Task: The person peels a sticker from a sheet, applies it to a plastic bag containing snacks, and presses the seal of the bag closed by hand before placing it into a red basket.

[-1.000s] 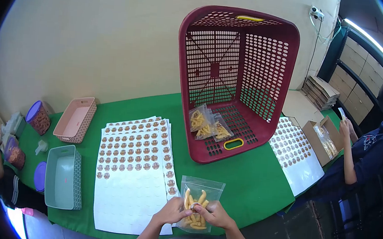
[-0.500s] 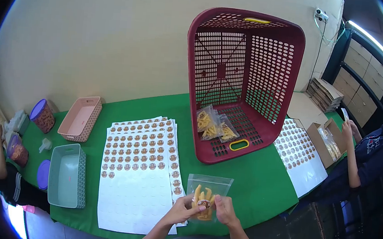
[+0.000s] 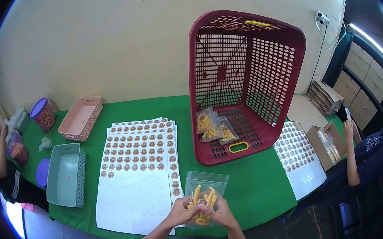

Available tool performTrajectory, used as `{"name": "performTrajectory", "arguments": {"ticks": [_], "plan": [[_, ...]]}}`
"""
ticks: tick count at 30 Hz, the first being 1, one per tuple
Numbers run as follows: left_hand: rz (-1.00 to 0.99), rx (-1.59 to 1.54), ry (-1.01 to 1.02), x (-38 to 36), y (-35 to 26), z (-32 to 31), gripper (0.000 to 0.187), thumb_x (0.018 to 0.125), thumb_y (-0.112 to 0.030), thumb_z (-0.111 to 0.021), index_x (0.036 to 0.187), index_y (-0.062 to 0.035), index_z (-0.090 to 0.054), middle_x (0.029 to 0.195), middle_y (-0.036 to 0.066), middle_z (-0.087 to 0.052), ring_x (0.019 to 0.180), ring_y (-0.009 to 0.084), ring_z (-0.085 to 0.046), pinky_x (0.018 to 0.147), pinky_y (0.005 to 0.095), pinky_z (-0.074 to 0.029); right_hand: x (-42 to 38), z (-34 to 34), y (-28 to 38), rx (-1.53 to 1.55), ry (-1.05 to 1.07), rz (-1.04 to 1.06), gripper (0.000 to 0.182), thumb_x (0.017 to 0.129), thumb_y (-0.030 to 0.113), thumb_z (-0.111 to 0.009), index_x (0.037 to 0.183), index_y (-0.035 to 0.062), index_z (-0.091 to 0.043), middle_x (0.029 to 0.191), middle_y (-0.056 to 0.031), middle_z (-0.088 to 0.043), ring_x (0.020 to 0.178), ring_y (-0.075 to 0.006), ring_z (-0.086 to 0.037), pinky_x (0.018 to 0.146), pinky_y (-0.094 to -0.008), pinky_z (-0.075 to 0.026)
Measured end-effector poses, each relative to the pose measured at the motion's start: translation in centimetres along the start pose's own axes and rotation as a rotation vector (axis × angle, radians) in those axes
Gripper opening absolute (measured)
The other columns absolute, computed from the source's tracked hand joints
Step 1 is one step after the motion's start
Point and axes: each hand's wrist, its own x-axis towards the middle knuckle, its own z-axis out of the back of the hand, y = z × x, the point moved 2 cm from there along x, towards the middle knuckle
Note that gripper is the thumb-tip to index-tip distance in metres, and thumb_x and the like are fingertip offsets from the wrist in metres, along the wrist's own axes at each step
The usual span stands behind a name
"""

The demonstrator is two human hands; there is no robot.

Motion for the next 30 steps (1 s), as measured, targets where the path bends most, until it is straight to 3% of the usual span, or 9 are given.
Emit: {"name": "performTrajectory", "arguments": {"ticks": [3, 5, 7, 9, 11, 14, 17, 22, 30], "plan": [[-0.062, -0.305, -0.124, 0.1, 0.6, -0.6, 0.033, 0.081, -0.021, -0.051, 0.103, 0.0038, -0.048, 0.091, 0.009, -0.054, 0.083, 0.0121, -0.05, 0.075, 0.0258, -0.04, 0.1, -0.4, 0.0, 0.182, -0.012, -0.086, 0.035, 0.079, 0.02, -0.058, 0.105, -0.0019, -0.05, 0.093, -0.0053, -0.054, 0.084, -0.0097, -0.051, 0.071, -0.0235, -0.044], [-0.473, -0.131, -0.453, 0.8, 1.6, -0.5, 0.04, 0.081, -0.027, -0.049, 0.108, 0.0028, -0.042, 0.101, 0.011, -0.047, 0.092, 0.0159, -0.045, 0.083, 0.03, -0.035, -0.1, -0.1, -0.2, 0.161, -0.043, -0.114, 0.032, 0.078, 0.018, -0.06, 0.102, -0.0016, -0.053, 0.089, -0.004, -0.056, 0.08, -0.0091, -0.052, 0.069, -0.0225, -0.044], [-0.411, -0.16, -0.425, 1.2, 1.5, 0.8, 0.047, 0.078, -0.03, -0.053, 0.109, 0.0026, -0.039, 0.106, 0.011, -0.042, 0.097, 0.0186, -0.042, 0.088, 0.0317, -0.031, -0.2, 0.2, -0.3, 0.139, -0.073, -0.138, 0.028, 0.077, 0.016, -0.061, 0.098, -0.0014, -0.055, 0.085, -0.0028, -0.057, 0.077, -0.0084, -0.053, 0.068, -0.0215, -0.044], [-0.358, -0.341, -0.123, 1.2, 0.5, 1.7, 0.048, 0.076, -0.027, -0.057, 0.109, 0.0026, -0.039, 0.108, 0.012, -0.042, 0.1, 0.0188, -0.042, 0.089, 0.0326, -0.031, -0.4, 0.3, -0.2, 0.015, -0.017, -0.074, 0.023, 0.074, 0.014, -0.064, 0.09, -0.0008, -0.059, 0.078, -0.0013, -0.059, 0.07, -0.0066, -0.054, 0.063, -0.0199, -0.045], [-0.379, -0.41, -0.122, 0.9, -0.1, 2.0, 0.044, 0.074, -0.018, -0.061, 0.108, 0.0027, -0.044, 0.107, 0.012, -0.047, 0.099, 0.0174, -0.046, 0.087, 0.0313, -0.035, -0.7, -0.2, -0.4, 0.074, 0.009, -0.115, 0.023, 0.075, 0.016, -0.064, 0.09, -0.001, -0.059, 0.077, -0.0012, -0.059, 0.069, -0.0059, -0.054, 0.061, -0.0201, -0.044], [-0.38, -0.328, -0.128, 0.4, -1.3, 2.3, 0.023, 0.071, -0.005, -0.063, 0.092, 0.0018, -0.059, 0.09, 0.009, -0.058, 0.082, 0.0136, -0.055, 0.071, 0.024, -0.044, -0.8, -0.5, -0.9, 0.065, 0.08, -0.19, 0.025, 0.076, 0.019, -0.063, 0.089, -0.0013, -0.058, 0.074, -0.0011, -0.058, 0.065, -0.0051, -0.052, 0.057, -0.0203, -0.043], [-0.24, -0.318, -0.155, 0.1, -2.1, 1.9, 0.019, 0.07, -0.009, -0.063, 0.085, 0.003, -0.06, 0.083, 0.01, -0.059, 0.078, 0.0157, -0.056, 0.073, 0.0273, -0.044, -0.7, -0.7, -1.1, -0.039, 0.163, -0.212, 0.029, 0.077, 0.024, -0.06, 0.089, -0.002, -0.057, 0.07, -0.0014, -0.058, 0.061, -0.0058, -0.051, 0.055, -0.0209, -0.043], [-0.229, -0.271, -0.162, 0.2, -2.1, 2.1, 0.016, 0.071, -0.008, -0.063, 0.082, 0.0032, -0.061, 0.079, 0.009, -0.059, 0.074, 0.0148, -0.056, 0.068, 0.0263, -0.044, -0.6, -1.0, -0.3, -0.182, 0.244, -0.19, 0.038, 0.08, 0.033, -0.056, 0.091, -0.0039, -0.054, 0.068, -0.0044, -0.057, 0.059, -0.0084, -0.051, 0.054, -0.0233, -0.043], [-0.246, -0.278, -0.187, 0.2, -1.8, 1.9, 0.01, 0.073, -0.007, -0.061, 0.077, 0.0024, -0.062, 0.075, 0.009, -0.059, 0.069, 0.0126, -0.055, 0.061, 0.023, -0.042, -0.4, -0.3, -0.9, -0.401, 0.298, -0.241, 0.037, 0.074, 0.038, -0.06, 0.093, 0.0058, -0.06, 0.059, -0.0057, -0.058, 0.053, -0.0124, -0.052, 0.052, -0.0272, -0.042]]}}
